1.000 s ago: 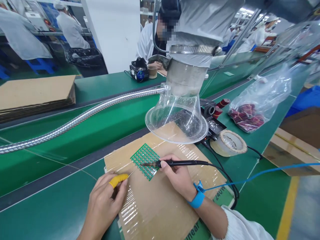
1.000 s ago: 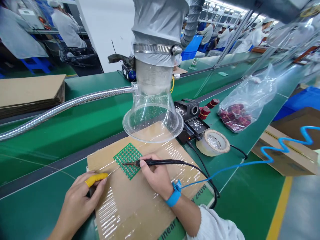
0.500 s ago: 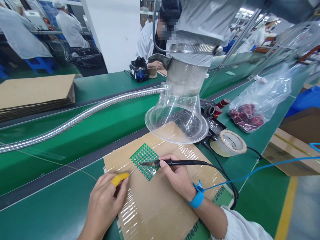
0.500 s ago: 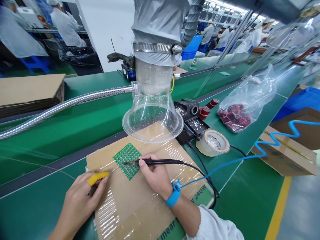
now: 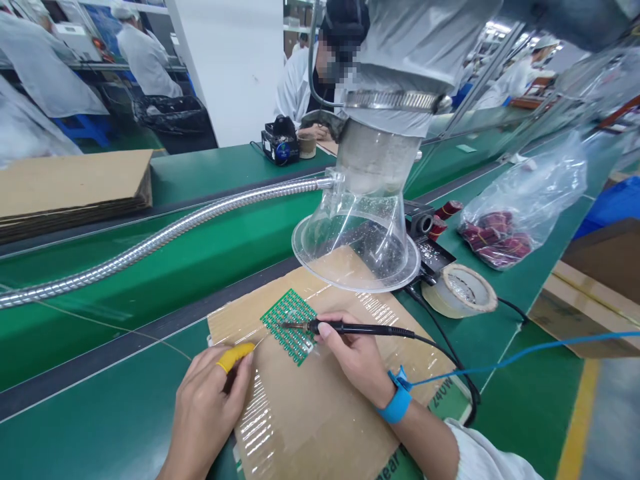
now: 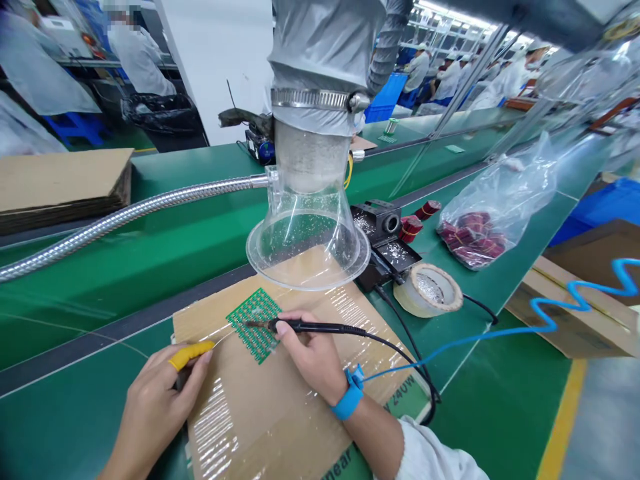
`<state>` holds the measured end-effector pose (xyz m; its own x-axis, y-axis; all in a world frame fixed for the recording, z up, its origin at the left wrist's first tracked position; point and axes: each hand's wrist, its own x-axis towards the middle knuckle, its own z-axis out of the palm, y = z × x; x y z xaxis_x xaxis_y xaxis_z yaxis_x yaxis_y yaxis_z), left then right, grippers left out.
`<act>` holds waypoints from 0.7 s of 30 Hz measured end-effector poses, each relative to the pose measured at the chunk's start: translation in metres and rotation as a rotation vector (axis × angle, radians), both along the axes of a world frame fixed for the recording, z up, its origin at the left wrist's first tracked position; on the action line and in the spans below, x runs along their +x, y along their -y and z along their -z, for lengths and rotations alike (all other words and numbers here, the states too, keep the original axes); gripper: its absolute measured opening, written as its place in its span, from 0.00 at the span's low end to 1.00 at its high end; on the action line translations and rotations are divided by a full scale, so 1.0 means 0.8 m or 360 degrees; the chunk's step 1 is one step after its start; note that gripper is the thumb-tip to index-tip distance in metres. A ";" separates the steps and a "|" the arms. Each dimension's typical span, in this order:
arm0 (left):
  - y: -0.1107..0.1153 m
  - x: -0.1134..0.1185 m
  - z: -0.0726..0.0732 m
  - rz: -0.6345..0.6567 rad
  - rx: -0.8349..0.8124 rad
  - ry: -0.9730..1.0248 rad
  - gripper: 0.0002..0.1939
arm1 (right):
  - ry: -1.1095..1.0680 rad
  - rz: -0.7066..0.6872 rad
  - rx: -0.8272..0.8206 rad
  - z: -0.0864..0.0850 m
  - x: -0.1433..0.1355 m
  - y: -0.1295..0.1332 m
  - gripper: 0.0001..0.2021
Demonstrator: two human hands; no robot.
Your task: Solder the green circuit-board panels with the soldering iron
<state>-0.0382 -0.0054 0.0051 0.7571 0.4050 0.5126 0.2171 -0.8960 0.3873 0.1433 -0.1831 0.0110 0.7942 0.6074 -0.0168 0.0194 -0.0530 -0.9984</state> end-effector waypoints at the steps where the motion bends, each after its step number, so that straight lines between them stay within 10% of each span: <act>1: 0.000 0.000 0.000 0.0013 -0.0002 -0.0001 0.04 | 0.0006 0.0001 -0.0009 0.000 0.000 0.000 0.16; 21: 0.004 0.006 -0.004 0.0026 0.0060 0.0031 0.03 | 0.0056 -0.0019 -0.0060 0.003 -0.001 0.000 0.17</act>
<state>-0.0333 -0.0086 0.0084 0.7531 0.3729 0.5420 0.1950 -0.9134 0.3574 0.1422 -0.1834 0.0089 0.7872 0.6165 -0.0124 0.0552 -0.0904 -0.9944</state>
